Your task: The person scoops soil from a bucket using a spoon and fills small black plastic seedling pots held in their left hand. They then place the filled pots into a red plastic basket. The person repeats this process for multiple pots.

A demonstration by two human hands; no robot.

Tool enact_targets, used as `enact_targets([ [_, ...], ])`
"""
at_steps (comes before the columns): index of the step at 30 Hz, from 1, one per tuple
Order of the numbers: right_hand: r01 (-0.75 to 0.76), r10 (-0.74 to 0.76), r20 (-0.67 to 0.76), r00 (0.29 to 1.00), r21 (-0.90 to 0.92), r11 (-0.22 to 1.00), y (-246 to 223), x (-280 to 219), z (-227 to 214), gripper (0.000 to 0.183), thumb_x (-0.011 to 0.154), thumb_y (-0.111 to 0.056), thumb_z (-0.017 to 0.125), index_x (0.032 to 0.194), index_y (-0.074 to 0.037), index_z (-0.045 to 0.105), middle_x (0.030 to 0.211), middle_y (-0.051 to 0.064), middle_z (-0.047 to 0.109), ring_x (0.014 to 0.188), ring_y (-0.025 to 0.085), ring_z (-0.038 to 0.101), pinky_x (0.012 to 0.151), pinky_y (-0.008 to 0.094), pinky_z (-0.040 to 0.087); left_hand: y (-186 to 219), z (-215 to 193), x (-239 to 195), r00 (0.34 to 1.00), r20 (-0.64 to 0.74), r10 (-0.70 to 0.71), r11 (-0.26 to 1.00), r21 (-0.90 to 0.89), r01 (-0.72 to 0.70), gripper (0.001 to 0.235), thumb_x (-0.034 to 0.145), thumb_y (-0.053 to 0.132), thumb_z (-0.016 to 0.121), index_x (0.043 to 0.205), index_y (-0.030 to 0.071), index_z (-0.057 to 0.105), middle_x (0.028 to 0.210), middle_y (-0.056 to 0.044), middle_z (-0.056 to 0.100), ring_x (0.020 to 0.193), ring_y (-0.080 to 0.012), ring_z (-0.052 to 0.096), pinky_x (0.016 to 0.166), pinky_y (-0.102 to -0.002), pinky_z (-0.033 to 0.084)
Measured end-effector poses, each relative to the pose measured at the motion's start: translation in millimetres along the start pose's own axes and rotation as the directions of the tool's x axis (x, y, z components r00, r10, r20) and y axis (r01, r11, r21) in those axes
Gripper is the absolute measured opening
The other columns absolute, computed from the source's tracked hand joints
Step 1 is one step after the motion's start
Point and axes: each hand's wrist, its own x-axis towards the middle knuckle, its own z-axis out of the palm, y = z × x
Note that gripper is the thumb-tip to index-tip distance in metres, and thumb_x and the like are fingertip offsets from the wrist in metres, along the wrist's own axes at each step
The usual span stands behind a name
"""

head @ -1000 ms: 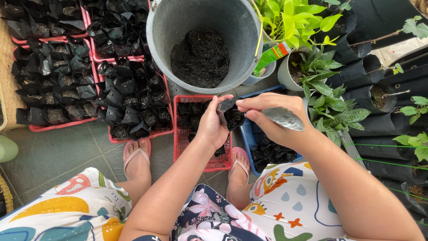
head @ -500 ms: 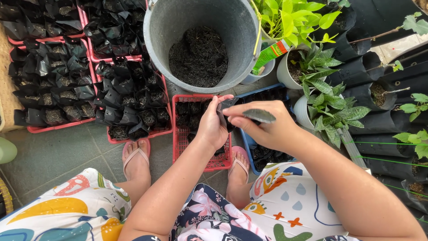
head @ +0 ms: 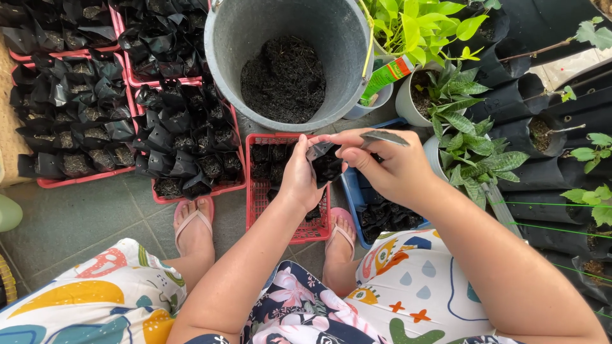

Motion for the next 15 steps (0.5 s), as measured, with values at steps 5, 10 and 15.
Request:
enact_targets([
  [5, 0.001, -0.001, 0.001, 1.0, -0.008, 1.0, -8.3, 0.0, -1.4, 0.015, 0.101, -0.011, 0.065, 0.107, -0.003, 0.076, 0.085, 0.006, 0.077, 0.069, 0.023, 0.072, 0.07, 0.034, 0.06, -0.4, -3.0, 3.3, 1.0, -0.009, 0.014, 1.0, -0.015, -0.014, 0.057, 0.106, 0.053, 0.037, 0.115, 0.007, 0.067, 0.097, -0.016, 0.075, 0.081, -0.0282, 0.074, 0.074, -0.043, 0.063],
  [10, 0.014, -0.014, 0.025, 1.0, -0.022, 1.0, -9.3, -0.4, 1.6, 0.013, 0.099, -0.012, 0.068, 0.107, -0.006, 0.077, 0.084, 0.004, 0.078, 0.071, 0.025, 0.072, 0.071, 0.034, 0.059, -2.2, -13.3, 15.3, 0.996, -0.014, 0.088, 0.996, 0.021, -0.087, 0.062, 0.105, 0.058, 0.035, 0.114, 0.005, 0.067, 0.094, -0.015, 0.074, 0.08, -0.0271, 0.073, 0.07, -0.04, 0.063],
  [15, 0.041, -0.047, -0.095, 0.994, -0.07, 0.997, -5.8, 1.5, -11.2, 0.019, 0.104, -0.015, 0.062, 0.108, -0.004, 0.076, 0.086, 0.004, 0.074, 0.082, 0.024, 0.069, 0.079, 0.035, 0.059, 4.4, -19.8, 16.9, 0.991, -0.09, 0.104, 0.994, 0.045, -0.1, 0.064, 0.106, 0.058, 0.031, 0.115, 0.006, 0.066, 0.099, -0.015, 0.074, 0.085, -0.0274, 0.074, 0.073, -0.038, 0.063],
])
